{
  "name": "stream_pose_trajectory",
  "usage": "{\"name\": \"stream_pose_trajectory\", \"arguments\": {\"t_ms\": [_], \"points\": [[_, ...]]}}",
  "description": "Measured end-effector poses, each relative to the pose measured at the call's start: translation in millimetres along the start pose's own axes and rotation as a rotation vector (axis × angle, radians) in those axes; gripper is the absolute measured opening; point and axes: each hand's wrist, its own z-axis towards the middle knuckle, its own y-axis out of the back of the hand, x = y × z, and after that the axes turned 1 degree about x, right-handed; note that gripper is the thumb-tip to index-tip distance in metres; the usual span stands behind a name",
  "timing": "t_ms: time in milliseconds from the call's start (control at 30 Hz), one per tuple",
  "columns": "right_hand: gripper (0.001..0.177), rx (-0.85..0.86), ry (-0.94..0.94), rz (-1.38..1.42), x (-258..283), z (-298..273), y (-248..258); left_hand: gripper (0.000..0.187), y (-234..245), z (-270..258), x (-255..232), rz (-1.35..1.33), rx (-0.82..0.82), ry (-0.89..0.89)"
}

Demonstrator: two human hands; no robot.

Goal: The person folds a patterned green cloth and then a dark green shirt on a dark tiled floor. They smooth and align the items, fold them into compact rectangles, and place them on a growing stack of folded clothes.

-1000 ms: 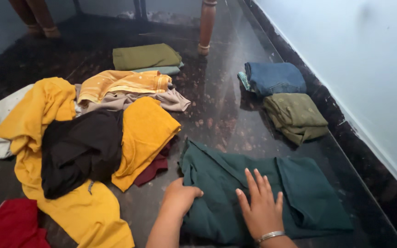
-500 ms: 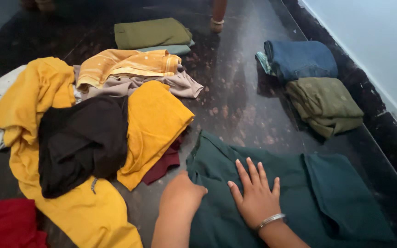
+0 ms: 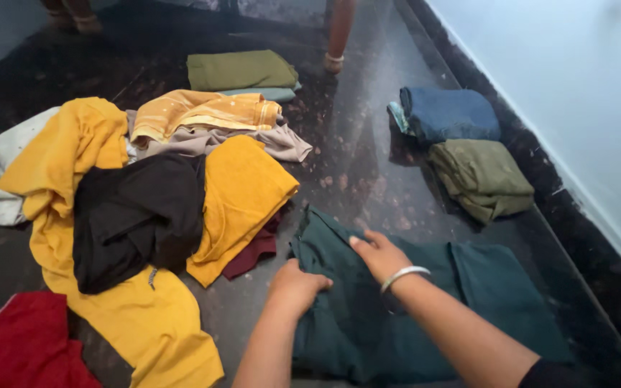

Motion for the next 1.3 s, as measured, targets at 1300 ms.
{"name": "stream_pose_trajectory", "arguments": {"t_ms": [1300], "points": [[0.062,0.302,-0.183,0.399,-120.4,-5.0,101.6,0.041,-177.9,-99.9,31.2,0.033,-0.041,-0.598]]}}
